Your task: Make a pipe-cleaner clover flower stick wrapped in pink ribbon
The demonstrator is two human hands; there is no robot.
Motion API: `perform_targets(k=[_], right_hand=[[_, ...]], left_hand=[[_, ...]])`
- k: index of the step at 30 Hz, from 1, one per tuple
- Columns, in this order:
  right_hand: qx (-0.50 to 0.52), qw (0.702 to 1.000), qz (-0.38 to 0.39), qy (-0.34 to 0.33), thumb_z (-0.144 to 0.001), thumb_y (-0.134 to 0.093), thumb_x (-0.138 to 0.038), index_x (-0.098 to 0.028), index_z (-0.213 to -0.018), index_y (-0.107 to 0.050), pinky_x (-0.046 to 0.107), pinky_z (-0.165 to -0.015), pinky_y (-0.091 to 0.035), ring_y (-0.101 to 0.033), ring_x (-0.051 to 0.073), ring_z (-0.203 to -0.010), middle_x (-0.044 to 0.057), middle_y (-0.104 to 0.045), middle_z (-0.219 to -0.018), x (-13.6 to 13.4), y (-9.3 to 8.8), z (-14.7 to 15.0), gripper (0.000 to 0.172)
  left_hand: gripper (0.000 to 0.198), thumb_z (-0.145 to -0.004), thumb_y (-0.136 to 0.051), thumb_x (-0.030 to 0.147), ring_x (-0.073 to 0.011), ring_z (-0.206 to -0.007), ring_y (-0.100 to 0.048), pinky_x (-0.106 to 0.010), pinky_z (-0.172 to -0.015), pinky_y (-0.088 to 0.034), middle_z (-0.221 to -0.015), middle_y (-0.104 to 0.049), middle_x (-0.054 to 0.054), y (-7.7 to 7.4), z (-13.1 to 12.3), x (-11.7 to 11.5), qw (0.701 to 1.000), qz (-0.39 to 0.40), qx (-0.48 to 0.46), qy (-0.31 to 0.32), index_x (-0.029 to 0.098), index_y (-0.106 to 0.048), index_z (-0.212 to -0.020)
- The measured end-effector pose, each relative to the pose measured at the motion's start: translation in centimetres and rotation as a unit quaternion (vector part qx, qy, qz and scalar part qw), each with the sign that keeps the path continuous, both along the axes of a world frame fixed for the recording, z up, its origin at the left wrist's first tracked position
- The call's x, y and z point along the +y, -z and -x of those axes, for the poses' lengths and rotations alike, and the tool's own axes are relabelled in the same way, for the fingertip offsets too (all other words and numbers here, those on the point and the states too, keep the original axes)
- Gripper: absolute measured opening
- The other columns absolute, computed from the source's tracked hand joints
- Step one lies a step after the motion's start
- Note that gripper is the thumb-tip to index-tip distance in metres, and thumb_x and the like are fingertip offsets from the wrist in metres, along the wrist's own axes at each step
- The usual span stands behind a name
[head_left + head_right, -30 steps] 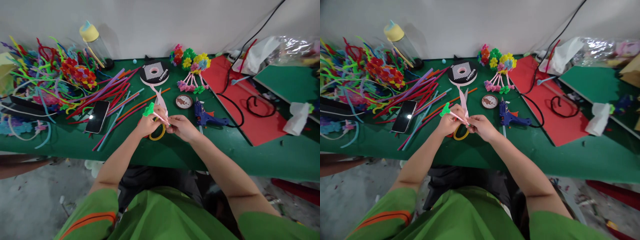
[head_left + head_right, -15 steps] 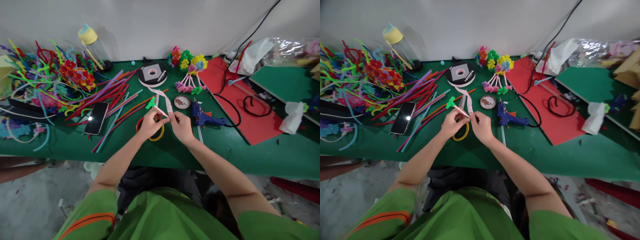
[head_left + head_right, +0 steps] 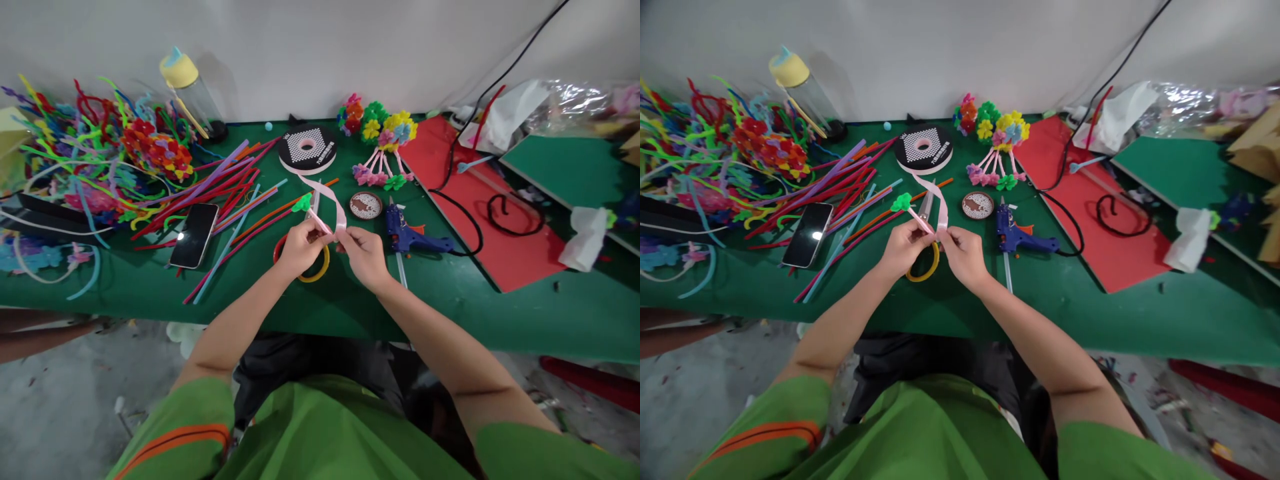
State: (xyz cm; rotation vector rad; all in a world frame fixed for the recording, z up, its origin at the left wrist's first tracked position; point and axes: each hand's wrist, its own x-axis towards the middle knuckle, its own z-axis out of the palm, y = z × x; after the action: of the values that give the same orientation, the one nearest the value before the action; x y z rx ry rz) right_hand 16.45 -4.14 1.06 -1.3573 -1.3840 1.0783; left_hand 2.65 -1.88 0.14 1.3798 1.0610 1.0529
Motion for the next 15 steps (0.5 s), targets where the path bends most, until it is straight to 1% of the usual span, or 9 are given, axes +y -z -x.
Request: perform_targets(k=[3,6,11,15], right_hand=[[0.057,0.998,0.035,-0.022,-0.078,-0.053,-0.044,-0.017,-0.054,-0.054,0.025,-0.052,-0.033,-0.045,0.01,-0.051,-0.001,-0.05,-0.051,0.3,0.1,-0.1,0.037],[0.095,0.993,0.063,-0.041,-0.076,-0.055,-0.044,-0.017,-0.051,-0.054,0.025,-0.051,-0.033,-0.043,0.009,-0.049,-0.002,-0.049,-0.049,0.6,0.0,-0.1,0.038],[0.195,0.968,0.139,-0.071,-0.07,-0.062,-0.045,-0.016,-0.051,-0.054,0.024,-0.048,-0.029,-0.041,0.007,-0.046,-0.002,-0.05,-0.048,0.8,-0.3,0.0,0.035],[0.233,0.956,0.154,-0.088,-0.065,-0.066,-0.047,-0.015,-0.054,-0.056,0.024,-0.048,-0.028,-0.04,0.006,-0.046,-0.003,-0.048,-0.047,0.8,-0.5,0.1,0.035]], left_hand=[[0.016,-0.067,-0.068,0.027,-0.01,-0.063,-0.052,-0.024,-0.06,-0.042,-0.066,-0.055,0.0,-0.4,0.1,0.0,1.0,0.007,0.012,-0.005,0.014,-0.059,-0.071],[0.011,-0.068,-0.065,0.022,-0.0105,-0.063,-0.054,-0.024,-0.061,-0.043,-0.065,-0.057,0.0,-0.7,0.2,0.0,1.0,0.02,0.015,0.007,0.014,-0.059,-0.07],[0.005,-0.067,-0.062,0.016,-0.0095,-0.059,-0.054,-0.024,-0.061,-0.044,-0.061,-0.056,0.002,-1.0,0.3,0.0,0.999,0.034,-0.007,0.024,0.014,-0.057,-0.069],[0.004,-0.068,-0.061,0.015,-0.009,-0.06,-0.052,-0.024,-0.06,-0.042,-0.061,-0.055,0.002,-1.2,0.3,0.0,0.999,0.028,-0.019,0.026,0.014,-0.057,-0.067]])
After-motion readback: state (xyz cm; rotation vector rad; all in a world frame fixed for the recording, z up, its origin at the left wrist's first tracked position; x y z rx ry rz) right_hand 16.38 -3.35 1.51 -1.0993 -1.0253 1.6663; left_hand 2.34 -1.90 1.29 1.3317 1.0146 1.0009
